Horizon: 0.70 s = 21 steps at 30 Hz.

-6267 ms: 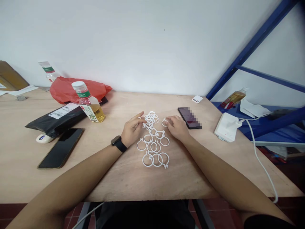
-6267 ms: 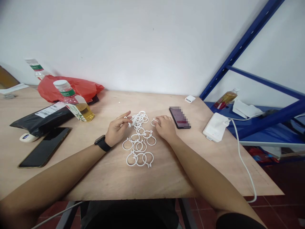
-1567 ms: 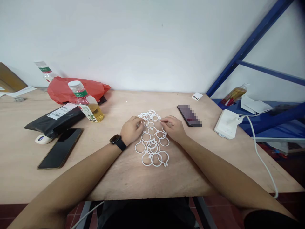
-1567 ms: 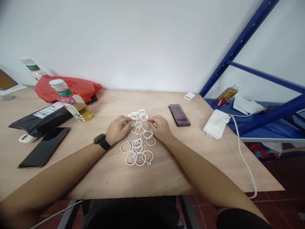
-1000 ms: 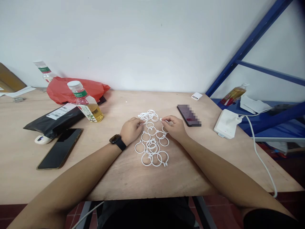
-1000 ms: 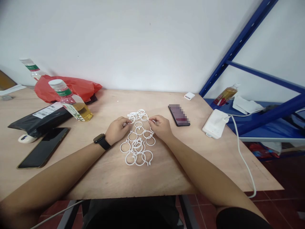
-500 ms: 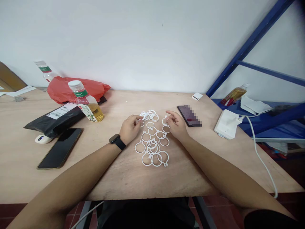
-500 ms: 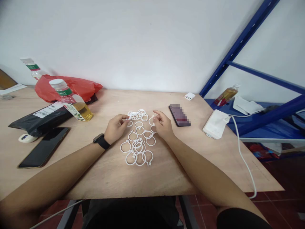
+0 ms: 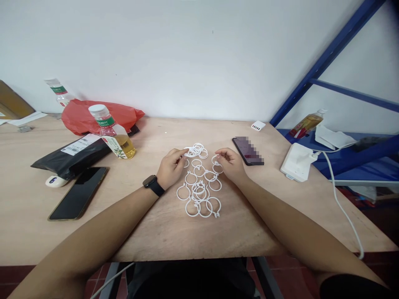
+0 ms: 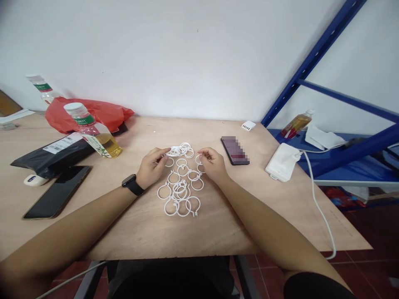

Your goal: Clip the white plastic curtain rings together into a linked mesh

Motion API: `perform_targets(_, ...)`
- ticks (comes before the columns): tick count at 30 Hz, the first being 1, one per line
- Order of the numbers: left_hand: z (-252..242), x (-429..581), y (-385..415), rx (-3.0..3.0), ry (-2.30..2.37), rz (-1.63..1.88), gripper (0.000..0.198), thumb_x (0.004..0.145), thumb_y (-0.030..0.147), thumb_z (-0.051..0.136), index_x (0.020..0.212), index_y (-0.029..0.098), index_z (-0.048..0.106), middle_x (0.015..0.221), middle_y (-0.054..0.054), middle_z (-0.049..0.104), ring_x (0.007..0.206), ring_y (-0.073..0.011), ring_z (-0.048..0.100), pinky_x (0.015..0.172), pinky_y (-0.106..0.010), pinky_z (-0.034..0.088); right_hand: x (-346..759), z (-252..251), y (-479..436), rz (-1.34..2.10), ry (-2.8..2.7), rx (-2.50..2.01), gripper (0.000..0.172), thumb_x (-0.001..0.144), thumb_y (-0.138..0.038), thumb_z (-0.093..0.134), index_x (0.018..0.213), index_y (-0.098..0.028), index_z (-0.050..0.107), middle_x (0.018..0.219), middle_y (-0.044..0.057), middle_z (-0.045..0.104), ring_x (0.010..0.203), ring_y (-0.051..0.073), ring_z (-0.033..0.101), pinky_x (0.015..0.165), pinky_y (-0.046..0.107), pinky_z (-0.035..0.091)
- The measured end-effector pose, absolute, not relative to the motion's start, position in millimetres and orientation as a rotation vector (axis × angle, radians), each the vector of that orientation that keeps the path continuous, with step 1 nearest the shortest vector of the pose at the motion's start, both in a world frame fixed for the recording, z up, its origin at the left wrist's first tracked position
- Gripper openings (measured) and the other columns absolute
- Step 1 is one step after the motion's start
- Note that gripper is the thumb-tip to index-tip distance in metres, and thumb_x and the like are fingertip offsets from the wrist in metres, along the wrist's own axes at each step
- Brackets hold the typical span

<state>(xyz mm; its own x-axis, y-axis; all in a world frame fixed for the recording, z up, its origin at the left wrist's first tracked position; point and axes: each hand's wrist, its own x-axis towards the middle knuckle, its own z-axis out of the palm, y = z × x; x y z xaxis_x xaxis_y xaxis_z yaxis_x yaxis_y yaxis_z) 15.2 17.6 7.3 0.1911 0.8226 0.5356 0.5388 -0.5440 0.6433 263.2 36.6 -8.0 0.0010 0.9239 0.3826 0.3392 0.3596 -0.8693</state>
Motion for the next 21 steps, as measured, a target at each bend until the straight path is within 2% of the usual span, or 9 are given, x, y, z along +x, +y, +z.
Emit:
perform_targets(5, 5.3, 15.2, 18.3, 2.154, 1.25, 1.35, 0.022, 0.095, 0.026, 0.05, 0.109, 0.02, 0.067, 0.094, -0.005, 0.06, 0.081, -0.0145, 0.057, 0.076, -0.029, 0.049, 261.7, -8.0, 35.4, 0.767, -1.548, -1.142, 0.013, 0.077, -0.03, 0.063, 0.084, -0.019, 0.065, 0.078, 0.002, 0.066, 0.07, 0.015, 0.06, 0.065, 0.027, 0.047)
perform_targets(11, 3.1, 15.4, 18.9, 2.158, 1.178, 1.485, 0.012, 0.094, 0.025, 0.054, 0.098, 0.019, 0.063, 0.1, -0.006, 0.057, 0.085, -0.0149, 0.056, 0.07, -0.027, 0.049, 257.7, -2.9, 31.7, 0.874, -1.539, -1.133, 0.015, 0.071, -0.028, 0.065, 0.081, -0.019, 0.06, 0.063, -0.004, 0.053, 0.053, 0.009, 0.047, 0.051, 0.022, 0.039)
perform_targets(14, 3.9, 15.6, 17.7, 2.154, 1.191, 1.53, 0.012, 0.094, 0.026, 0.054, 0.096, 0.018, 0.062, 0.113, -0.009, 0.055, 0.087, -0.0141, 0.056, 0.07, -0.027, 0.05, 257.1, -0.4, 30.6, 0.917, -1.52, -1.136, 0.022, 0.071, -0.029, 0.067, 0.089, -0.018, 0.062, 0.064, -0.005, 0.052, 0.052, 0.009, 0.048, 0.049, 0.022, 0.038)
perform_targets(17, 5.4, 15.5, 16.1, 2.144, 1.216, 1.567, 0.013, 0.093, 0.028, 0.056, 0.093, 0.017, 0.063, 0.13, -0.011, 0.048, 0.087, -0.0132, 0.057, 0.071, -0.028, 0.05, 257.8, -0.6, 30.9, 0.933, -1.523, -1.139, 0.022, 0.073, -0.032, 0.066, 0.09, -0.018, 0.065, 0.063, -0.004, 0.054, 0.053, 0.009, 0.05, 0.049, 0.022, 0.039)
perform_targets(19, 6.7, 15.1, 14.7, 2.129, 1.194, 1.57, 0.014, 0.093, 0.028, 0.055, 0.093, 0.017, 0.063, 0.125, -0.011, 0.053, 0.088, -0.0138, 0.058, 0.072, -0.027, 0.05, 258.4, -1.6, 31.3, 0.928, -1.52, -1.136, 0.021, 0.075, -0.032, 0.065, 0.09, -0.018, 0.065, 0.062, -0.004, 0.055, 0.054, 0.01, 0.053, 0.05, 0.022, 0.04)
perform_targets(21, 7.6, 14.7, 12.6, 2.098, 1.172, 1.546, 0.015, 0.095, 0.028, 0.051, 0.093, 0.017, 0.061, 0.108, -0.008, 0.063, 0.086, -0.0143, 0.06, 0.072, -0.027, 0.05, 258.8, -2.4, 31.5, 0.933, -1.519, -1.122, 0.019, 0.074, -0.031, 0.065, 0.089, -0.019, 0.065, 0.061, -0.004, 0.056, 0.054, 0.011, 0.055, 0.051, 0.022, 0.041)
